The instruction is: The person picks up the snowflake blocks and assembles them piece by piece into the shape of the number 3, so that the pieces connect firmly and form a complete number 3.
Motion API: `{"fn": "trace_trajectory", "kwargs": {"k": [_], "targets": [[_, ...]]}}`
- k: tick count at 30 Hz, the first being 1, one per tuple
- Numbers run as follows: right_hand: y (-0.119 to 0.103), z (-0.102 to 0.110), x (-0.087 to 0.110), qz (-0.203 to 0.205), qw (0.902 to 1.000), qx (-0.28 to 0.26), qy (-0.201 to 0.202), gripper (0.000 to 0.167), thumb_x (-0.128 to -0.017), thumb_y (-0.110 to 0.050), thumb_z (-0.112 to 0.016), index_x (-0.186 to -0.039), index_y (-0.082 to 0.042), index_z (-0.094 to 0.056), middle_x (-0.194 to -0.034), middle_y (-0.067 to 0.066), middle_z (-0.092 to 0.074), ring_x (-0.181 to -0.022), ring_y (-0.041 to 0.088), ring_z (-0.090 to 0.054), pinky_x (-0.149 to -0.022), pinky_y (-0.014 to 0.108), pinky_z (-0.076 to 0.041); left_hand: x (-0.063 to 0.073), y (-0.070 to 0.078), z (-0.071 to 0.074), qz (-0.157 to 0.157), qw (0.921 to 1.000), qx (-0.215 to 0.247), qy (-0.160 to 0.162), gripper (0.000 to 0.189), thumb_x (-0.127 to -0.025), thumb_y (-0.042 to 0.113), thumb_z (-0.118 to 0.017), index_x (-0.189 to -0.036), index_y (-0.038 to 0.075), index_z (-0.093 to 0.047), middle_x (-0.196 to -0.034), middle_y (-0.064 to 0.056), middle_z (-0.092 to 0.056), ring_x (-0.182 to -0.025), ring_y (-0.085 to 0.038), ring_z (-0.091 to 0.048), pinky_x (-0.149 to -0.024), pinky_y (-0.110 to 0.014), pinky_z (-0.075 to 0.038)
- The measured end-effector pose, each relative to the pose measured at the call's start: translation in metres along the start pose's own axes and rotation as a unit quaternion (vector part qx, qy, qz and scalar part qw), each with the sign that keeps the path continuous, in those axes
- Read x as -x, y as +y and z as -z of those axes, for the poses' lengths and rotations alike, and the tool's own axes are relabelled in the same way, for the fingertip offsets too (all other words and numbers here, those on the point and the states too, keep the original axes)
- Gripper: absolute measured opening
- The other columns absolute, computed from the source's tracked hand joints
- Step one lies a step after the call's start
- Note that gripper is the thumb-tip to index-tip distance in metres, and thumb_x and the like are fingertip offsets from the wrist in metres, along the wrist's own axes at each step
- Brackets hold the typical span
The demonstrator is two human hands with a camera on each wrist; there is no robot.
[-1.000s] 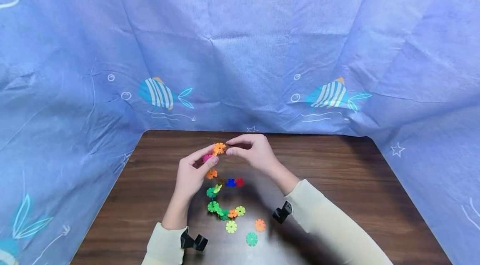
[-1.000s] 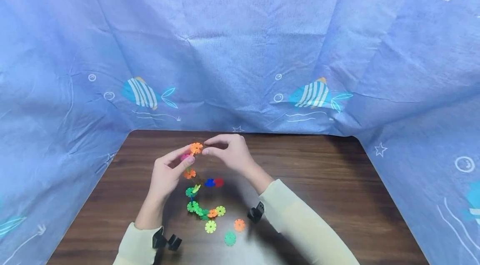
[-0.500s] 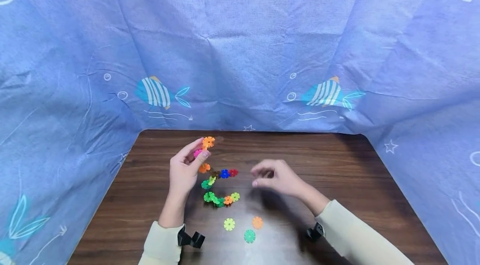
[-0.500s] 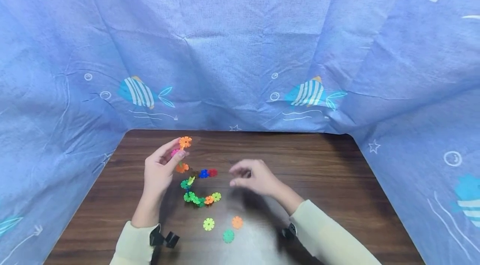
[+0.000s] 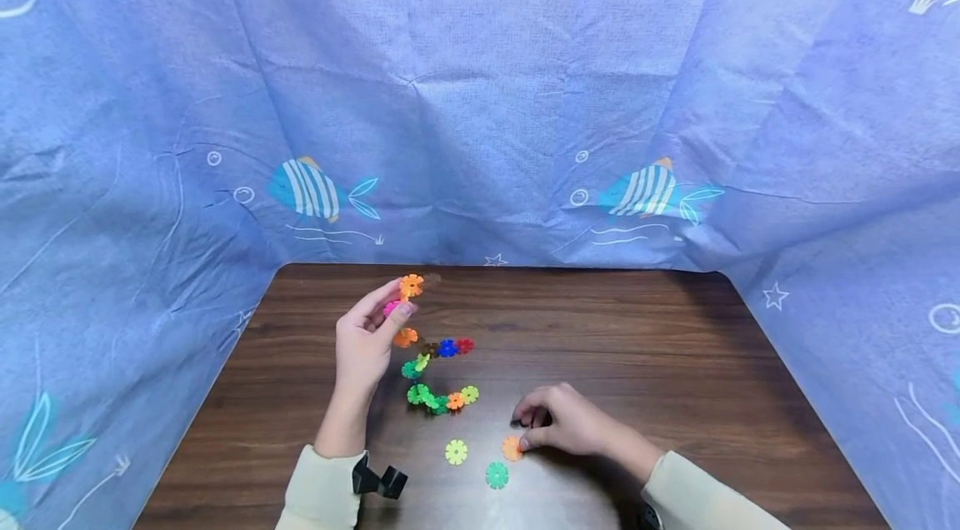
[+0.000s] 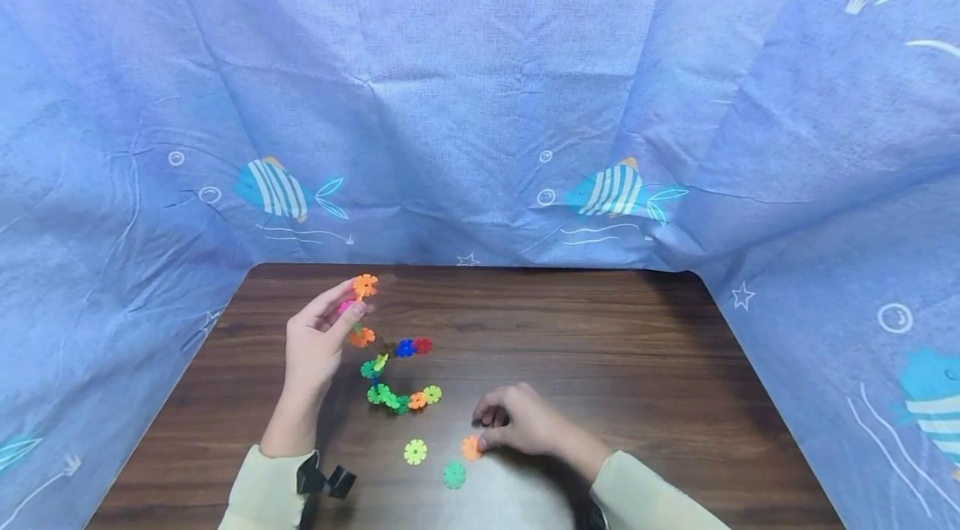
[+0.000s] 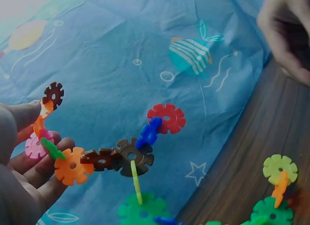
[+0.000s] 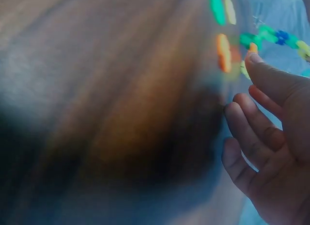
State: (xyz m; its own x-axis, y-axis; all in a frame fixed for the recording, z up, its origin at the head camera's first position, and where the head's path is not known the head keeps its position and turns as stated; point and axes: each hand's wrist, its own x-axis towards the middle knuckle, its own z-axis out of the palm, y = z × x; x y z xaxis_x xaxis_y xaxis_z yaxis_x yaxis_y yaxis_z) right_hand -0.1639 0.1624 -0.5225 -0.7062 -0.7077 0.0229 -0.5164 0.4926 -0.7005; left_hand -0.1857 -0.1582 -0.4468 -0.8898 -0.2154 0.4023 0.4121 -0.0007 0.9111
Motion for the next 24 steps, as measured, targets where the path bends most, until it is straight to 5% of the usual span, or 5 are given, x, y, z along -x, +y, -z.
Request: {"fn": "trace_trajectory", "kwargs": {"k": [5,14,24], "targets": [[0.000,-0.008,0.001,-0.001,0.9993,0.037,0.002,0.033,-0.078,-0.034,-0.089,-0.103,-0.015,-0.078,-0.090,-0.008,-0.069,-0.078,0.001,-0.060,-0.070,0.019,-0.053,-0.001,0.001,0.000,0.009,0.9999,0.008,0.005,0.034,-0.093,-0.004,-0.071,-0.127,-0.005,-0.068,-0.092,0.005,-0.078,-0.085,-0.007,-0.075,-0.077,-0.023,-0.061],[0.001,-0.014,0.000,0.003,0.9972,0.074,0.005,0.028,-0.077,-0.031,-0.091,-0.101,-0.021,-0.082,-0.085,-0.012,-0.062,-0.070,-0.001,-0.055,-0.062,0.014,-0.043,-0.001,0.001,0.001,0.005,1.0000,0.005,0.006,0.031,-0.094,-0.003,-0.071,-0.125,-0.003,-0.070,-0.091,-0.016,-0.078,-0.084,-0.013,-0.075,-0.074,-0.024,-0.061],[0.002,-0.012,-0.005,-0.023,0.9989,0.008,0.040,0.020,-0.078,-0.013,-0.089,-0.084,-0.019,-0.070,-0.078,-0.013,-0.065,-0.067,-0.003,-0.056,-0.060,0.018,-0.050,-0.001,0.000,-0.002,0.021,0.9959,0.087,0.006,0.029,-0.095,-0.007,-0.067,-0.124,-0.013,-0.065,-0.089,-0.011,-0.077,-0.082,-0.020,-0.075,-0.079,-0.033,-0.062]]}}
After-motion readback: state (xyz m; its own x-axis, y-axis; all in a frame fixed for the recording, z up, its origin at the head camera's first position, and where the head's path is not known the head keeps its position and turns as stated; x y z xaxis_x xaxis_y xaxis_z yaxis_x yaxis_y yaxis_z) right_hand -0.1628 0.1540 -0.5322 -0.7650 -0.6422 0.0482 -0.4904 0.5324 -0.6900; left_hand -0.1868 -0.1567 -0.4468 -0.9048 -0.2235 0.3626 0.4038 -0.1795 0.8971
